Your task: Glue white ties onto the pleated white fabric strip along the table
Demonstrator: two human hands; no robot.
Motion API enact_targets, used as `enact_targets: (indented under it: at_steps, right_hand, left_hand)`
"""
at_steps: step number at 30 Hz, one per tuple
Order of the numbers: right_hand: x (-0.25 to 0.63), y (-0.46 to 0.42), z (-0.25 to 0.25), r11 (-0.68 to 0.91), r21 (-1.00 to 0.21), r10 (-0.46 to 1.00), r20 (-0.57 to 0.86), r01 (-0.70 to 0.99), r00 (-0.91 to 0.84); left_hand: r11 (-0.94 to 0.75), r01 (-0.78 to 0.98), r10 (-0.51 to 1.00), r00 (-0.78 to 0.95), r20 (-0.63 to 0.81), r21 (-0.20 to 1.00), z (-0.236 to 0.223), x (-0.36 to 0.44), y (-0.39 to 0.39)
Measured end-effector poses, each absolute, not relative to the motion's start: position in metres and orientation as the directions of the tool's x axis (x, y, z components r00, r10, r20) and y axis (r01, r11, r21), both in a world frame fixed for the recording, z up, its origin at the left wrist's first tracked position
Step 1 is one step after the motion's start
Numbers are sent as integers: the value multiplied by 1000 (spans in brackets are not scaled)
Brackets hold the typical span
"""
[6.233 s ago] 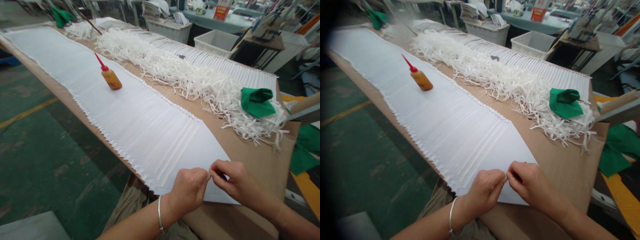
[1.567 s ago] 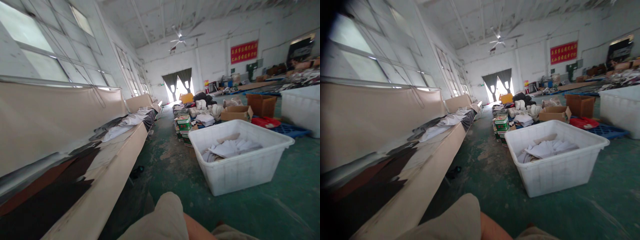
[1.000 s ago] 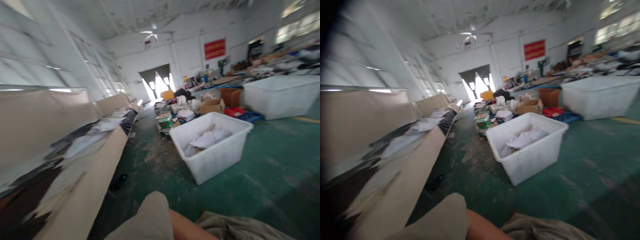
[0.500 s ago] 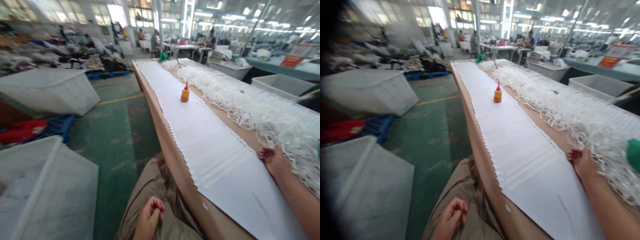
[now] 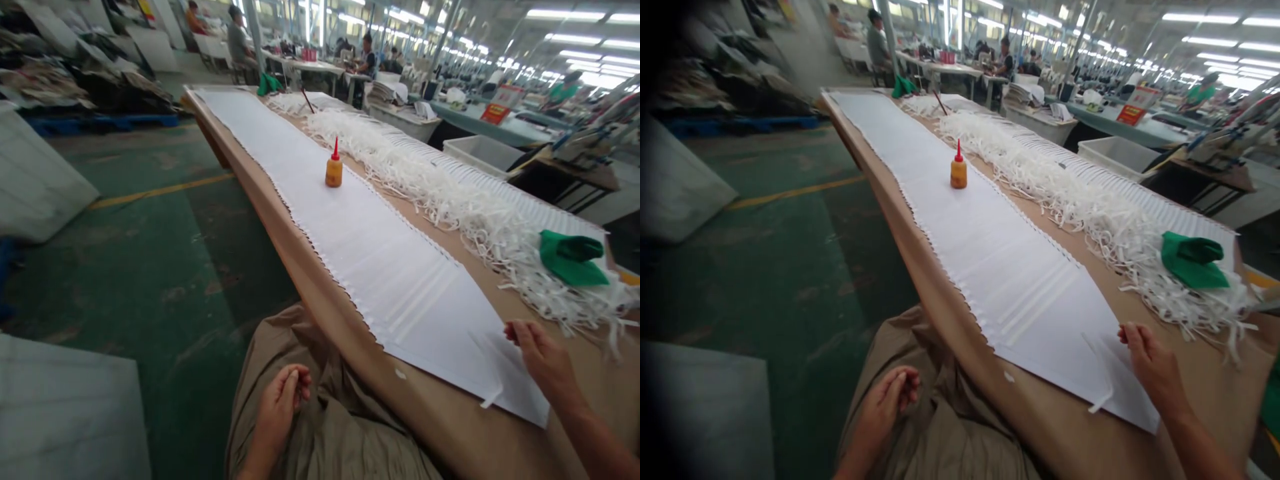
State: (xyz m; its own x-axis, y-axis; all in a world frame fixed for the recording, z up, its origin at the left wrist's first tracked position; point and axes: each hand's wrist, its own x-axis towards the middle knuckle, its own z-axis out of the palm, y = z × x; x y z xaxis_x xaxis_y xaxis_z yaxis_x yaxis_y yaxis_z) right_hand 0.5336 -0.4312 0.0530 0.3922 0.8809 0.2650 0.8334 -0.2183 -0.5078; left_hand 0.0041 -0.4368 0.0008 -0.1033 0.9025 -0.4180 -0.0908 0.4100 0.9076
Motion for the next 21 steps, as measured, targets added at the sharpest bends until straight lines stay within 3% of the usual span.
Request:
enact_targets:
  at_steps: [3, 9, 21]
  right_hand:
    - [519, -446, 55, -246, -461, 908, 199, 853, 369]
    - [512, -410, 66, -142, -355, 940, 243, 924, 238]
    - [605, -261, 68, -329, -249, 895, 224, 911, 385]
  left_hand:
    - [398, -40, 914, -62, -400, 916, -1, 1, -434]
    - [290, 97, 957, -32, -288, 952, 5, 4, -431]
    - [324, 187, 942, -156, -297, 928, 4, 35, -410]
